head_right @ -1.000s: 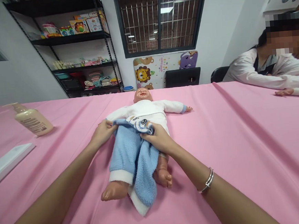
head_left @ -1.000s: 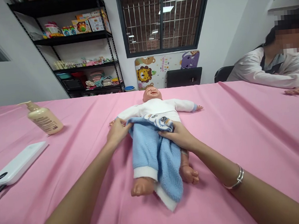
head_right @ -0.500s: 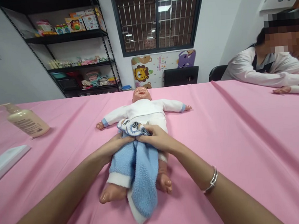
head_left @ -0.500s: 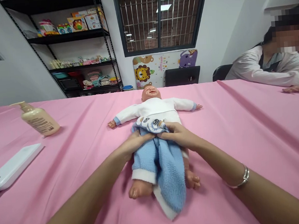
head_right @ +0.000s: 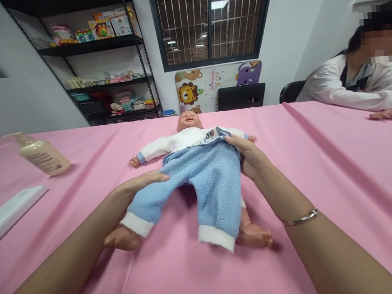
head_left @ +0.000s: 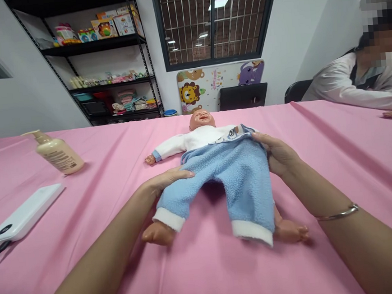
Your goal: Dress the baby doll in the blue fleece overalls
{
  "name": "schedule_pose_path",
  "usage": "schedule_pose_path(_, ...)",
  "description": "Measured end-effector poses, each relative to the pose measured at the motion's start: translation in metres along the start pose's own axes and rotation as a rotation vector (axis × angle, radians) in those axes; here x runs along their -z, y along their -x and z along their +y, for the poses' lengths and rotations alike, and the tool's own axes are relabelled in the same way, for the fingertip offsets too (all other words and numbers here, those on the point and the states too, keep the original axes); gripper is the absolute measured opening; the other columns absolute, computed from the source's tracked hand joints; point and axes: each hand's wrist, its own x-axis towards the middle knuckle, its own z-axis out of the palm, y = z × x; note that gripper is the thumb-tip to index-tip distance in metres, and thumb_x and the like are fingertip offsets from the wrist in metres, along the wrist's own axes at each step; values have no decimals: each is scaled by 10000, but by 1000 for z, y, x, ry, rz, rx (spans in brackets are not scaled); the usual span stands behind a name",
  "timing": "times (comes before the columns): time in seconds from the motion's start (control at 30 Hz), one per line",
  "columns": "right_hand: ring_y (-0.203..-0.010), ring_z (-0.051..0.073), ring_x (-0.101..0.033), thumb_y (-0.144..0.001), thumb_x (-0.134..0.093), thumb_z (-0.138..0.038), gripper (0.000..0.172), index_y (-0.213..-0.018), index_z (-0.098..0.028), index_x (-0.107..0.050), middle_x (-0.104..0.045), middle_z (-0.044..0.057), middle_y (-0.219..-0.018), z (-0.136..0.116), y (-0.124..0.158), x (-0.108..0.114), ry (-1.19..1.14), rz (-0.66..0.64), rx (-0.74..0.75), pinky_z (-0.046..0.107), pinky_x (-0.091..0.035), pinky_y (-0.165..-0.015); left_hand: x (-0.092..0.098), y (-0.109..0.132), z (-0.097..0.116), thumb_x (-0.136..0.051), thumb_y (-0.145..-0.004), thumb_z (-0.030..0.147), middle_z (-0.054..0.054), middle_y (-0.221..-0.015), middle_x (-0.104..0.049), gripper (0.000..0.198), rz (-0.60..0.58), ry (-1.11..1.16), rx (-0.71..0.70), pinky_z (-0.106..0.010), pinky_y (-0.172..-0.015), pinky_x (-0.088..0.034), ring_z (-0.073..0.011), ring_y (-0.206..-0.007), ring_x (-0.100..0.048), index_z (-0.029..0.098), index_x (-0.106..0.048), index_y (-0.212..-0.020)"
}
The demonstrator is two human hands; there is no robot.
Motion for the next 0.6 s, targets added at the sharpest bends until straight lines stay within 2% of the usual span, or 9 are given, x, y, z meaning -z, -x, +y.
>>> schedule_pose_path(0.1,-1148,218,-579,-731,-705,-319,367,-1079,-204,-692,-637,59,-1189,3,2,-6,2,-18,32,327,-465,-1023,-2,-1,8,-631,-742,550,-79,-1246,-618,547,-32,-43,45,-409,-1009,-473,-268,-1152,-583,215,-614,-1174)
schedule_pose_path(0.2,-1139,202,-586,-701,-726,-265,366,-1063,-215,-711,-643,42,-1183,6,4,-11,56,-143,62,323,-427,-1061,-4,0,14,-642,-739,576,-114,-1215,-623,595,271,-227,-32,-438,-1015,-459,-289,-1130,-584,159,-611,-1163)
schedule_pose_path(0.27,-1090,190,-609,-663,-755,-252,340,-1001,-225,-734,-658,29,-1152,6,8,-15,97,-178,74,313,-431,-1047,-12,-2,24,-685,-720,541,-135,-1301,-559,740,487,-285,-182,-410,-1015,-460,-274,-1171,-558,151,-485,-1317)
schedule_pose_path(0.3,-1061,183,-619,-652,-766,-259,323,-973,-228,-743,-668,25,-1127,4,12,-17,124,-206,83,307,-435,-1036,-17,-4,33,-717,-702,513,-142,-1356,-511,835,523,-336,-286,-395,-1030,-447,-267,-1215,-526,159,-398,-1388)
schedule_pose_path(0.37,-1006,179,-636,-645,-779,-292,296,-931,-221,-754,-688,29,-1062,-1,21,-22,181,-293,87,301,-452,-1001,-28,-7,57,-765,-666,464,-144,-1421,-440,932,430,-518,-490,-385,-1064,-407,-270,-1295,-450,179,-320,-1433)
schedule_pose_path(0.4,-982,183,-641,-644,-780,-312,291,-917,-216,-756,-694,34,-1033,-4,25,-25,198,-342,79,302,-468,-970,-33,-8,71,-787,-640,440,-141,-1419,-441,919,354,-637,-567,-389,-1072,-389,-283,-1310,-428,179,-357,-1410)
schedule_pose_path(0.47,-937,199,-648,-651,-757,-377,308,-910,-211,-752,-700,40,-987,-10,31,-28,180,-406,63,315,-504,-885,-40,-8,97,-770,-654,375,-122,-1305,-545,708,193,-853,-604,-365,-1011,-416,-285,-1224,-500,174,-502,-1277)
schedule_pose_path(0.53,-895,200,-647,-662,-711,-440,346,-928,-221,-732,-699,34,-959,-12,30,-27,114,-348,65,320,-519,-812,-43,-6,116,-682,-721,305,-89,-1085,-645,378,56,-1007,-537,-311,-867,-457,-244,-1007,-603,163,-612,-1064)
schedule_pose_path(0.6,-866,190,-636,-662,-695,-445,372,-951,-211,-704,-691,40,-935,-9,22,-20,170,-158,109,310,-515,-784,-45,-4,123,-583,-760,234,-58,-887,-657,138,-6,-1080,-487,-272,-741,-443,-193,-808,-611,151,-632,-859)
